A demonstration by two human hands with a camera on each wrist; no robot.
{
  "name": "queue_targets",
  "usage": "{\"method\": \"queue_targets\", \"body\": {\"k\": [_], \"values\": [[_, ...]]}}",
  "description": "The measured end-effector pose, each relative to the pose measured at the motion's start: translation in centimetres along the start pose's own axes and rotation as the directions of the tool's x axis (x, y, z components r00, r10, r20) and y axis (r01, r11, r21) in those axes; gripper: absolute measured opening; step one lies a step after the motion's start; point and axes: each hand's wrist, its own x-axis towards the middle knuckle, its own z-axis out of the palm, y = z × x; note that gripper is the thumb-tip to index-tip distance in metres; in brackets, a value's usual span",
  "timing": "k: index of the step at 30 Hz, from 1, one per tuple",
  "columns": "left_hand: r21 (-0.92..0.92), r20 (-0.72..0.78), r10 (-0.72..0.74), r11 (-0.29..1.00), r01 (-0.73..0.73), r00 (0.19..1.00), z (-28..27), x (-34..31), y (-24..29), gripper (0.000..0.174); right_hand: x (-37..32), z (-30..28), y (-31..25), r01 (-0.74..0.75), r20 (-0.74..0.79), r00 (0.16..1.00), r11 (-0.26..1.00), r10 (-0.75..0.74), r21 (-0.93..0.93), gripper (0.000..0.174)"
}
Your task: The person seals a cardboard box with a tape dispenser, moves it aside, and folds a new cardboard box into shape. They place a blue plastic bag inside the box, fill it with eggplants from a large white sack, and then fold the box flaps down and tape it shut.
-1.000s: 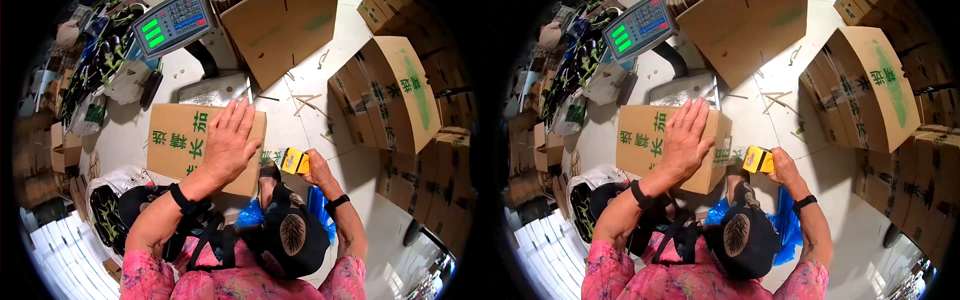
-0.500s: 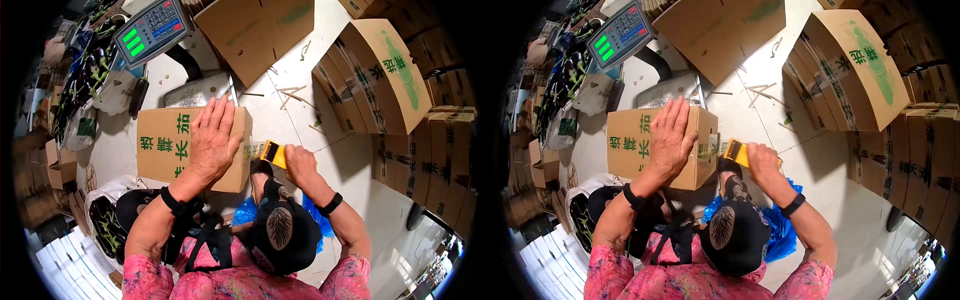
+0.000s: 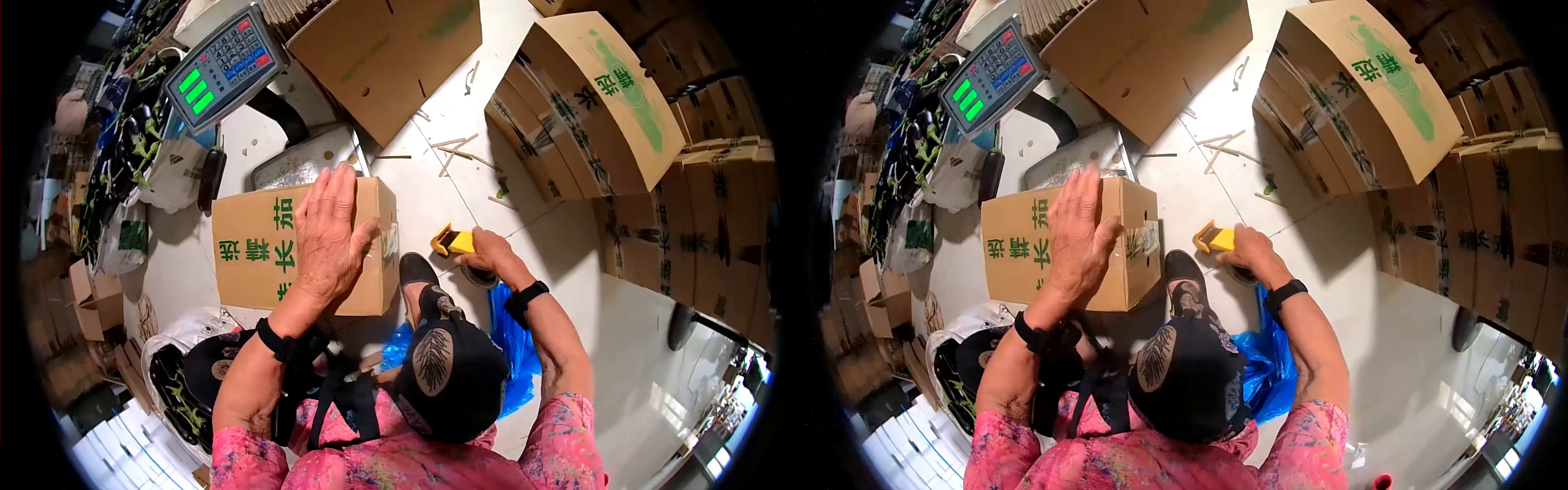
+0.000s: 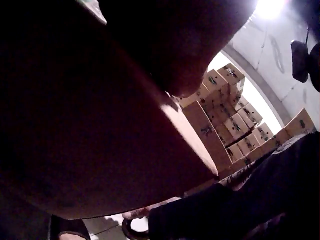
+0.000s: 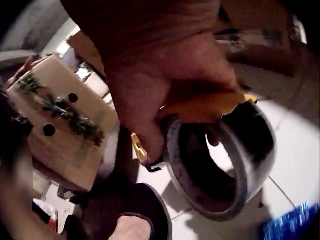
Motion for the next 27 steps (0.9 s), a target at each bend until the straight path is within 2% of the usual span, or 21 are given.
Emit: {"method": "queue_targets", "body": {"k": [1,4,5,6,7,8,10,12,13,15,16,17,18,19,20,22,23,24,25,26,27], "values": [[-0.047,-0.01,-0.011,0.999,0.01,1.0,0.0,0.0,-0.2,0.064,-0.1,0.8,0.6,-0.019,0.009,1.0,0.997,0.019,0.077,0.069],[-0.237,-0.064,-0.074,0.97,0.057,0.995,-0.3,-0.2,-1.2,0.06,-1.5,3.1,0.0,-0.038,-0.375,0.926,0.982,-0.035,-0.186,0.075],[-0.332,-0.097,-0.109,0.941,0.071,0.989,-1.0,-0.3,-2.0,0.058,-1.3,3.4,-0.9,0.037,-0.492,0.868,0.996,-0.07,-0.076,0.076],[-0.425,-0.122,-0.147,0.901,0.082,0.982,-1.9,-0.5,-3.1,0.055,-1.4,2.6,-2.6,0.111,-0.542,0.835,0.994,-0.089,0.008,0.071],[-0.307,-0.154,-0.13,0.949,0.077,0.98,-3.7,-0.7,-4.6,0.055,-1.1,1.8,-4.5,0.228,-0.556,0.828,0.948,-0.07,0.221,0.069],[-0.181,-0.187,-0.109,0.981,0.075,0.976,-5.5,-1.0,-6.9,0.055,-0.9,1.0,-6.6,0.34,-0.568,0.822,0.844,-0.051,0.416,0.066],[-0.216,-0.239,-0.349,0.929,0.301,0.906,-6.8,-1.9,-13.5,0.056,-1.2,-1.0,-11.8,0.455,-0.55,0.835,0.552,0.009,0.699,0.064],[-0.098,-0.25,-0.432,0.902,0.421,0.867,-5.5,-5.3,-22.3,0.047,-0.2,-1.1,-16.3,0.573,-0.626,0.779,0.37,0.031,0.731,0.065],[-0.486,0.189,-0.607,0.625,0.611,0.772,-5.2,-6.3,-26.1,0.053,0.0,-1.4,-18.2,0.603,-0.66,0.751,0.385,0.022,0.699,0.065],[-0.676,0.233,-0.658,0.42,0.605,0.716,-4.4,-6.4,-23.0,0.057,0.0,-1.9,-20.7,0.654,-0.721,0.693,0.416,0.005,0.632,0.063],[-0.751,0.266,-0.677,0.301,0.587,0.687,-4.3,-6.1,-20.7,0.06,0.2,-2.0,-20.7,0.623,-0.669,0.742,0.338,0.03,0.706,0.062],[-0.729,0.375,-0.682,0.202,0.654,0.629,-5.7,-5.3,-18.2,0.063,0.6,-2.3,-20.5,0.582,-0.609,0.792,0.258,0.035,0.771,0.061],[-0.742,0.419,-0.657,0.15,0.654,0.626,-5.8,-5.9,-18.4,0.065,1.1,-2.7,-20.3,0.537,-0.55,0.835,0.177,0.033,0.825,0.061],[-0.746,0.467,-0.619,0.106,0.657,0.631,-6.0,-6.2,-18.7,0.066,1.7,-2.6,-19.8,0.587,-0.609,0.793,0.264,0.001,0.765,0.057],[-0.749,0.511,-0.575,0.067,0.659,0.639,-6.2,-6.3,-19.0,0.068,3.1,-2.0,-19.0,0.643,-0.691,0.721,0.411,-0.043,0.646,0.056],[-0.797,0.443,-0.604,0.071,0.599,0.662,-5.9,-7.3,-18.6,0.072,8.0,2.2,-16.9,0.686,-0.804,0.566,0.646,-0.185,0.335,0.055],[-0.82,0.405,-0.622,0.077,0.567,0.67,-6.0,-7.5,-18.7,0.073,11.3,5.9,-16.1,0.584,-0.812,0.574,0.748,-0.105,0.315,0.056],[-0.826,0.415,-0.607,0.062,0.561,0.678,-6.4,-7.3,-19.0,0.073,11.5,5.3,-16.6,0.598,-0.717,0.697,0.568,-0.021,0.565,0.056],[-0.83,0.431,-0.593,0.036,0.556,0.681,-6.8,-7.2,-18.9,0.073,11.2,4.8,-16.7,0.538,-0.58,0.814,0.348,0.021,0.768,0.056],[-0.831,0.455,-0.568,0.006,0.557,0.686,-6.7,-7.2,-18.6,0.073,10.3,4.3,-16.4,0.411,-0.416,0.909,0.108,0.031,0.905,0.056],[-0.854,0.441,-0.515,0.011,0.52,0.735,-6.2,-7.7,-20.0,0.07,11.3,5.4,-16.0,0.37,-0.393,0.913,0.185,0.109,0.91,0.057]]}}
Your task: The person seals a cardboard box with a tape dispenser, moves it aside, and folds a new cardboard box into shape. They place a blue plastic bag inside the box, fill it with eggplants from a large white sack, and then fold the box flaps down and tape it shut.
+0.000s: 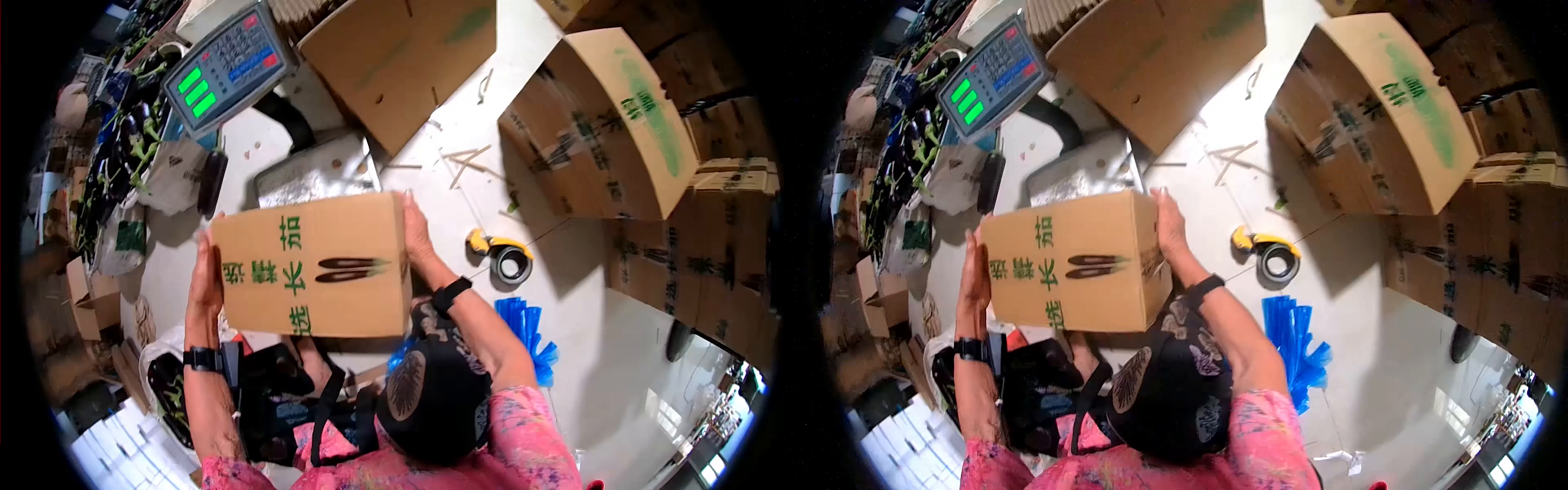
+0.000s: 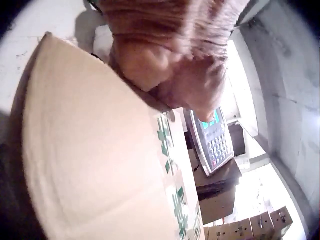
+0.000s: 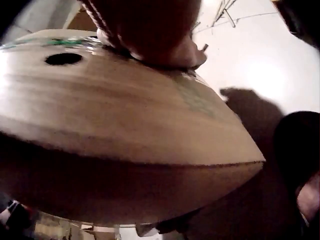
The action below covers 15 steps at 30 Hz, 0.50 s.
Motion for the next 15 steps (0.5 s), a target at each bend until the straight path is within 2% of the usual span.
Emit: {"method": "queue_targets", "body": {"k": [1,3,5,7,8,9,11,15], "values": [[-0.054,0.014,0.001,0.999,0.0,1.0,-0.2,0.2,0.1,0.069,1.4,0.1,2.4,-0.105,0.017,0.994,0.985,0.104,0.137,0.061],[-0.172,0.056,0.001,0.985,0.008,0.998,0.1,-0.2,-0.4,0.069,1.8,-0.1,3.5,-0.14,0.048,0.989,0.988,0.137,0.063,0.062],[-0.359,-0.039,-0.091,0.931,0.071,0.995,-1.1,0.7,-3.3,0.067,-0.8,-0.5,0.4,-0.065,-0.06,0.997,0.977,0.054,-0.202,0.064],[-0.399,0.174,-0.15,0.893,0.209,0.973,-2.9,0.0,-4.0,0.059,-2.5,-0.6,2.7,-0.085,-0.045,0.996,0.99,0.081,-0.11,0.064],[-0.395,0.208,-0.172,0.886,0.243,0.963,-3.5,-1.0,-5.2,0.059,-3.4,-1.4,3.0,-0.096,0.011,0.995,0.988,0.098,-0.12,0.065],[-0.389,0.192,-0.181,0.889,0.244,0.965,-3.7,-2.1,-5.9,0.059,-4.4,-1.6,1.3,-0.11,0.064,0.991,0.986,0.119,-0.123,0.065],[-0.374,0.165,-0.198,0.894,0.248,0.966,-3.7,-3.5,-7.4,0.059,-3.4,-1.8,1.6,-0.179,0.121,0.971,0.966,0.204,-0.187,0.068],[-0.368,0.098,-0.195,0.904,0.218,0.976,-3.2,-3.5,-9.5,0.059,-3.8,-1.6,-0.9,-0.32,0.081,0.942,0.944,0.326,-0.082,0.074]]}}
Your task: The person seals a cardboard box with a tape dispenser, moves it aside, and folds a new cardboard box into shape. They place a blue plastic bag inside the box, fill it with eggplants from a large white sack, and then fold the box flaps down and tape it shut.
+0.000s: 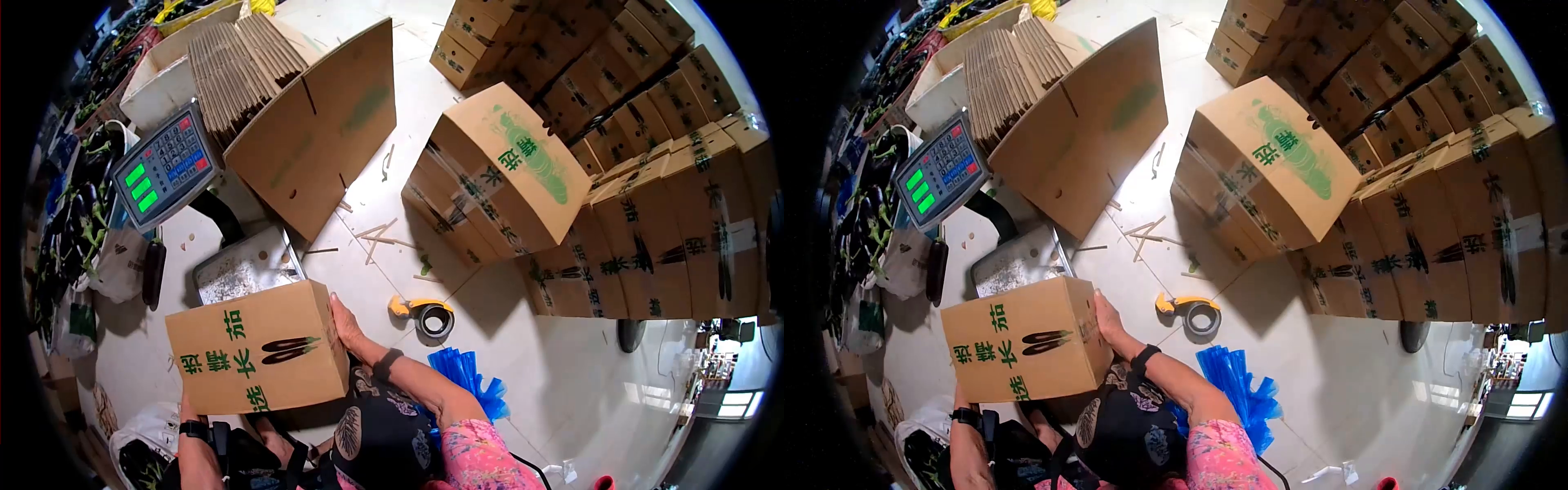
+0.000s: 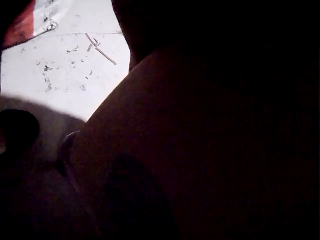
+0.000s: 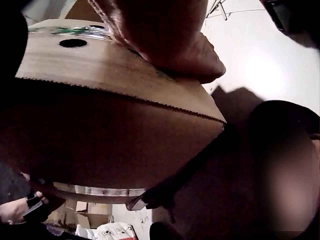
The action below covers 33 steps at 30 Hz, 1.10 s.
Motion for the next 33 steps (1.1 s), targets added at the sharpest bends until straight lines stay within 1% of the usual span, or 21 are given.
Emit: {"method": "queue_targets", "body": {"k": [3,6,8,9,12,13,16,17,20,21,22,23,24,25,26,27,28,29,31,32,33], "values": [[0.003,-0.017,0.027,1.0,-0.027,0.999,0.4,1.6,-1.3,0.059,-0.7,-0.6,-0.6,-0.042,-0.026,0.999,0.984,0.038,-0.171,0.077],[0.001,-0.035,0.041,0.999,-0.041,0.999,0.4,2.4,-2.7,0.06,-0.7,-1.6,1.4,-0.095,0.019,0.994,0.963,0.103,-0.252,0.079],[0.001,-0.05,0.051,0.999,-0.051,0.997,0.3,2.5,-3.7,0.06,-1.6,-1.8,1.8,-0.111,0.156,0.982,0.994,0.107,0.016,0.075],[0.0,-0.053,0.05,0.999,-0.05,0.997,0.2,2.7,-4.2,0.06,-2.3,-2.1,1.3,-0.125,0.216,0.972,0.98,0.089,0.156,0.073],[-0.003,-0.064,0.062,0.998,-0.062,0.996,0.6,3.9,-5.7,0.061,-4.3,-4.1,-2.0,-0.122,0.327,0.945,0.947,0.019,0.297,0.076],[-0.003,-0.062,0.067,0.998,-0.067,0.996,0.9,4.3,-6.3,0.061,-4.2,-4.8,-2.3,-0.184,0.251,0.961,0.948,0.118,0.26,0.074],[0.004,-0.058,0.085,0.996,-0.085,0.995,1.8,5.9,-7.0,0.062,-4.1,-7.5,-0.8,-0.191,0.252,0.963,0.907,0.098,0.377,0.073],[0.01,-0.05,0.099,0.995,-0.099,0.994,2.3,6.6,-6.9,0.062,-3.3,-8.5,0.2,-0.106,0.164,0.985,0.932,0.051,0.348,0.072],[0.051,0.003,0.168,0.984,-0.168,0.986,4.5,9.3,-5.9,0.063,-8.8,-10.2,-7.2,0.124,0.006,0.992,0.963,-0.129,0.24,0.073],[0.059,0.042,0.205,0.976,-0.207,0.978,5.6,10.2,-5.0,0.064,-9.2,-11.6,-8.1,0.06,-0.01,0.998,0.958,-0.06,0.281,0.072],[0.054,0.096,0.245,0.967,-0.25,0.965,7.1,10.9,-3.7,0.064,-11.2,-11.9,-10.4,0.15,-0.098,0.988,0.921,-0.123,0.358,0.065],[0.023,0.168,0.277,0.958,-0.285,0.946,8.4,11.3,-2.2,0.065,-11.9,-13.2,-11.8,0.187,-0.133,0.98,0.908,-0.147,0.374,0.064],[-0.06,0.24,0.253,0.967,-0.246,0.937,11.2,11.4,0.2,0.06,-12.7,-14.8,-13.0,0.228,-0.172,0.969,0.904,-0.175,0.361,0.062],[0.053,0.395,0.392,0.893,-0.446,0.831,15.7,11.1,2.7,0.066,-13.4,-16.3,-14.2,0.272,-0.212,0.955,0.897,-0.208,0.348,0.061],[0.099,0.445,0.406,0.864,-0.494,0.798,20.1,11.2,5.0,0.071,-14.1,-18.0,-15.5,0.314,-0.254,0.938,0.891,-0.237,0.327,0.059],[0.158,0.428,0.357,0.875,-0.458,0.83,25.0,11.3,7.2,0.07,-14.7,-19.7,-16.6,0.352,-0.296,0.918,0.887,-0.264,0.3,0.057],[0.234,0.495,0.232,0.892,-0.386,0.837,28.1,12.2,9.4,0.068,-15.5,-21.6,-17.7,0.389,-0.344,0.893,0.882,-0.291,0.265,0.056],[0.183,0.508,0.285,0.886,-0.426,0.813,33.6,10.4,11.0,0.064,-16.2,-23.6,-18.8,0.419,-0.389,0.866,0.881,-0.315,0.219,0.054],[0.237,0.653,0.251,0.828,-0.508,0.714,41.3,9.8,13.6,0.059,-17.7,-27.3,-20.4,0.455,-0.477,0.803,0.884,-0.357,0.105,0.051],[0.181,0.672,0.229,0.871,-0.456,0.704,45.7,8.1,14.2,0.055,-18.3,-29.0,-21.0,0.456,-0.512,0.772,0.889,-0.377,0.034,0.05],[0.147,0.698,0.231,0.88,-0.451,0.678,48.5,8.4,14.3,0.062,-18.9,-30.6,-21.6,0.446,-0.549,0.738,0.894,-0.393,-0.04,0.048]]}}
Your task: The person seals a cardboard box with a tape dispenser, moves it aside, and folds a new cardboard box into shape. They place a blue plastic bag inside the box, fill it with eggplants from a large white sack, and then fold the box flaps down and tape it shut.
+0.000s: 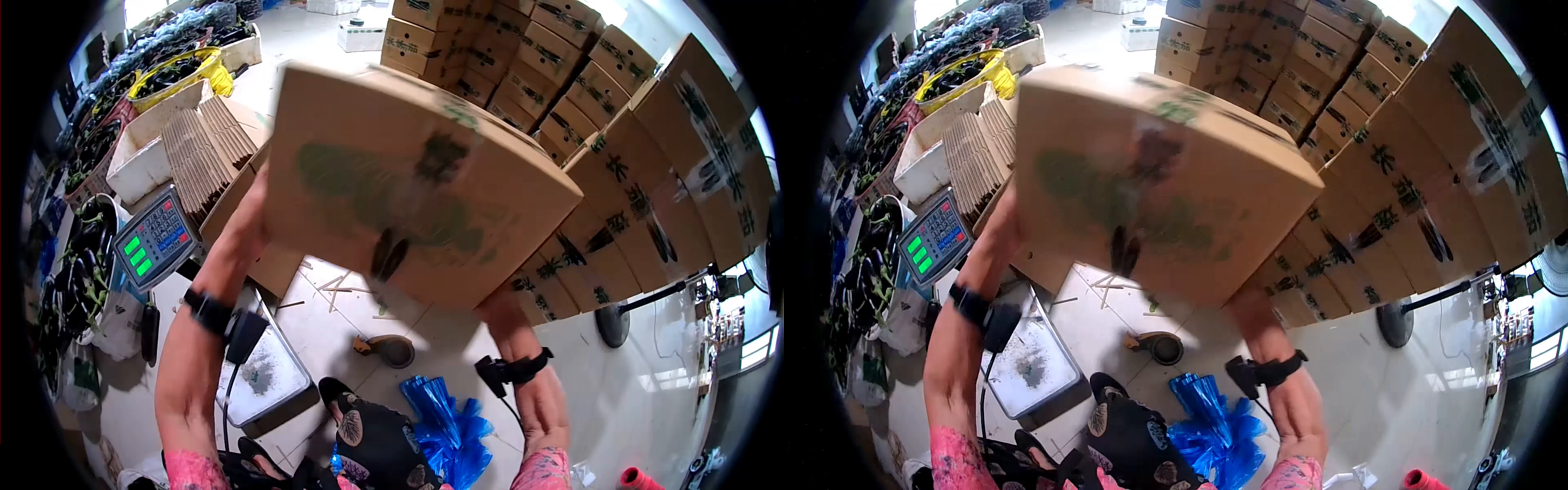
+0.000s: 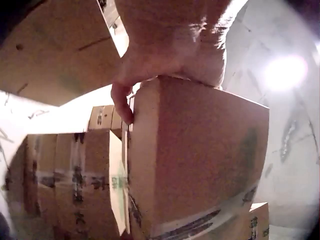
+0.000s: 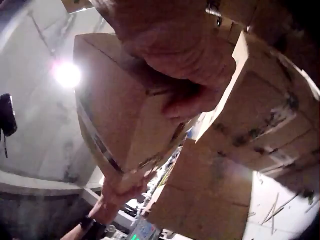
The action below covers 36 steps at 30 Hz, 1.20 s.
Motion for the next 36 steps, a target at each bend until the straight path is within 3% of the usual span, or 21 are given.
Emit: {"method": "queue_targets", "body": {"k": [1,3,5,7,8,10,12,15,18,19,20,22,23,25,27,28,31,32,33,35,36], "values": [[-0.033,0.03,0.021,0.999,-0.02,0.999,1.2,1.8,0.0,0.07,0.6,-1.1,-0.6,0.023,-0.033,0.999,0.997,-0.026,-0.079,0.047],[-0.021,0.058,-0.07,0.997,0.071,0.996,3.0,4.4,-0.4,0.074,1.3,-2.5,-1.8,0.073,-0.083,0.991,0.95,-0.102,-0.303,0.044],[-0.065,0.123,-0.067,0.995,0.075,0.99,2.5,7.4,-2.1,0.082,1.4,-2.7,-3.7,0.165,-0.077,0.963,0.791,-0.258,-0.589,0.041],[-0.117,0.134,-0.1,0.986,0.116,0.986,2.4,7.9,-2.3,0.086,0.1,-2.1,-5.8,0.43,0.053,0.784,0.48,-0.619,-0.764,0.046],[0.005,0.051,-0.081,0.997,0.081,0.995,2.6,7.7,-2.2,0.09,0.0,-1.6,-6.0,0.511,0.089,0.709,0.422,-0.7,-0.749,0.05],[0.007,0.082,-0.047,0.999,0.047,0.995,1.9,9.7,-3.8,0.089,2.1,-3.0,-5.2,0.343,-0.052,0.889,0.737,-0.455,-0.582,0.048],[-0.035,0.066,0.008,0.999,-0.006,0.998,3.7,10.4,-3.8,0.087,2.6,-2.4,-5.3,0.325,-0.153,0.93,0.942,-0.334,-0.08,0.041],[-0.006,0.028,0.051,0.999,-0.051,0.998,5.3,11.8,-4.4,0.071,0.3,-0.9,-7.8,0.241,-0.099,0.947,0.88,-0.306,-0.408,0.036],[-0.023,-0.054,0.053,0.998,-0.055,0.997,6.3,11.9,-3.5,0.071,-2.9,2.8,-8.2,0.357,-0.113,0.885,0.814,-0.451,-0.458,0.032],[-0.052,-0.007,0.078,0.996,-0.078,0.997,5.9,12.7,-4.3,0.073,-3.2,3.1,-7.9,0.375,-0.121,0.864,0.786,-0.488,-0.491,0.031],[-0.078,0.038,0.102,0.992,-0.098,0.994,5.3,13.9,-5.5,0.075,-3.0,3.0,-7.9,0.316,-0.108,0.9,0.804,-0.422,-0.504,0.032],[-0.137,0.124,0.149,0.982,-0.132,0.981,5.3,13.9,-5.9,0.083,-4.3,3.5,-8.1,0.283,-0.214,0.874,0.816,-0.436,-0.504,0.035],[-0.127,0.098,0.163,0.981,-0.15,0.982,5.7,13.8,-6.3,0.086,-4.5,3.8,-8.1,0.275,-0.257,0.857,0.819,-0.446,-0.504,0.037],[0.021,0.077,0.125,0.992,-0.127,0.989,5.8,14.0,-6.7,0.087,-4.0,3.4,-7.5,0.342,-0.246,0.813,0.775,-0.527,-0.531,0.036],[-0.019,0.096,0.113,0.994,-0.112,0.989,6.7,13.7,-6.8,0.088,-3.8,3.0,-6.6,0.348,-0.251,0.779,0.73,-0.575,-0.588,0.035],[-0.035,0.097,0.119,0.993,-0.116,0.988,6.7,13.6,-6.5,0.088,-3.3,2.7,-6.3,0.381,-0.209,0.727,0.638,-0.654,-0.669,0.036],[0.121,0.115,0.147,0.98,-0.16,0.983,6.0,13.7,-6.2,0.094,-2.6,3.0,-5.2,0.354,-0.315,0.723,0.722,-0.614,-0.595,0.034],[0.14,0.085,0.16,0.975,-0.171,0.983,6.0,13.3,-6.5,0.093,-2.4,3.0,-4.6,0.378,-0.286,0.674,0.651,-0.681,-0.658,0.029],[0.375,0.053,0.21,0.902,-0.214,0.976,5.5,13.6,-7.6,0.092,-2.6,2.9,-4.5,0.379,-0.292,0.664,0.646,-0.688,-0.662,0.029],[0.781,0.005,0.31,0.592,-0.198,0.951,2.8,14.4,-11.0,0.09,-2.7,2.9,-4.1,0.387,-0.292,0.661,0.648,-0.691,-0.656,0.028],[0.826,-0.038,0.329,0.542,-0.155,0.944,2.2,12.4,-11.2,0.087,-2.7,3.0,-3.4,0.446,-0.345,0.721,0.783,-0.601,-0.432,0.028]]}}
